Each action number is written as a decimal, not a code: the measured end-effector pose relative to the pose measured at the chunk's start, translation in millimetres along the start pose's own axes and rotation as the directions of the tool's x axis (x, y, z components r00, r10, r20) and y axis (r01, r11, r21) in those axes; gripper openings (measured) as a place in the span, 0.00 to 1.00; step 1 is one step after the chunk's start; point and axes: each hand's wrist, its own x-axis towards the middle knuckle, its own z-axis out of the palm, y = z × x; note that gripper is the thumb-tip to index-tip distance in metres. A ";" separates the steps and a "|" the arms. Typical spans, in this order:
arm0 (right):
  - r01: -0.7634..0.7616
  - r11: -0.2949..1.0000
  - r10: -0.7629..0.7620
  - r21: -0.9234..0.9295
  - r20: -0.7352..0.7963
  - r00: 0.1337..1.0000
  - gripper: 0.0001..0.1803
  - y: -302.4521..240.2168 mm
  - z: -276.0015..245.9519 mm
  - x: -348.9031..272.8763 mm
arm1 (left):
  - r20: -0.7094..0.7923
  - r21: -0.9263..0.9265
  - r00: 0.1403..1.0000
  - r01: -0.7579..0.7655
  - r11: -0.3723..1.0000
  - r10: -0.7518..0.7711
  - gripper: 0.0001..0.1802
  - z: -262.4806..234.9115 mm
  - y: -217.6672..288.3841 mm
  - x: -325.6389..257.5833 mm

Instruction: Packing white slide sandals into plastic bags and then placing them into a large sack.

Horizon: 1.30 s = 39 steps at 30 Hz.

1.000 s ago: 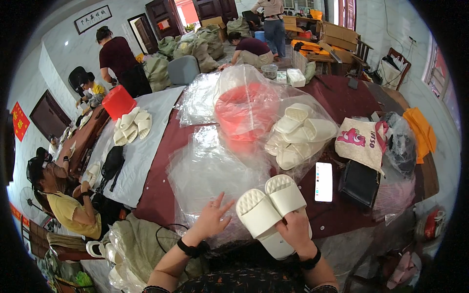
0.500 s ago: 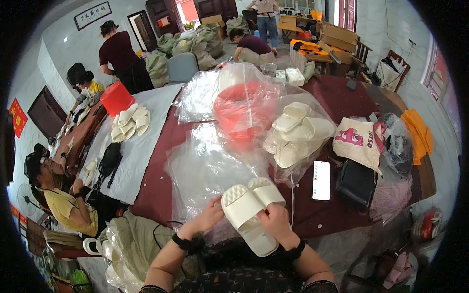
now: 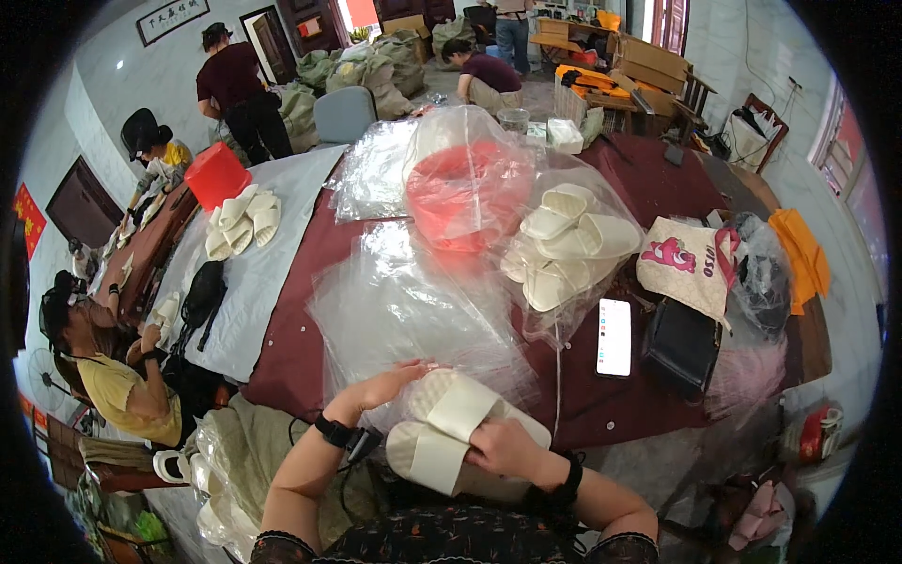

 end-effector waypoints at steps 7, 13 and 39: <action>-0.227 0.967 0.218 -0.116 -0.083 0.972 0.12 19.7 -9.1 0.5 | -0.017 -0.013 0.986 -0.163 0.987 0.163 0.28 5.1 16.1 -15.5; -0.253 0.961 0.230 -0.114 -0.181 0.956 0.13 14.0 -5.6 7.8 | -0.255 0.632 0.920 -0.075 0.772 0.298 0.26 41.2 37.6 -23.8; -0.008 0.999 0.014 0.039 -0.169 0.986 0.33 44.2 38.4 82.7 | -0.224 0.439 0.724 -0.523 0.731 0.652 0.36 34.3 57.1 -57.1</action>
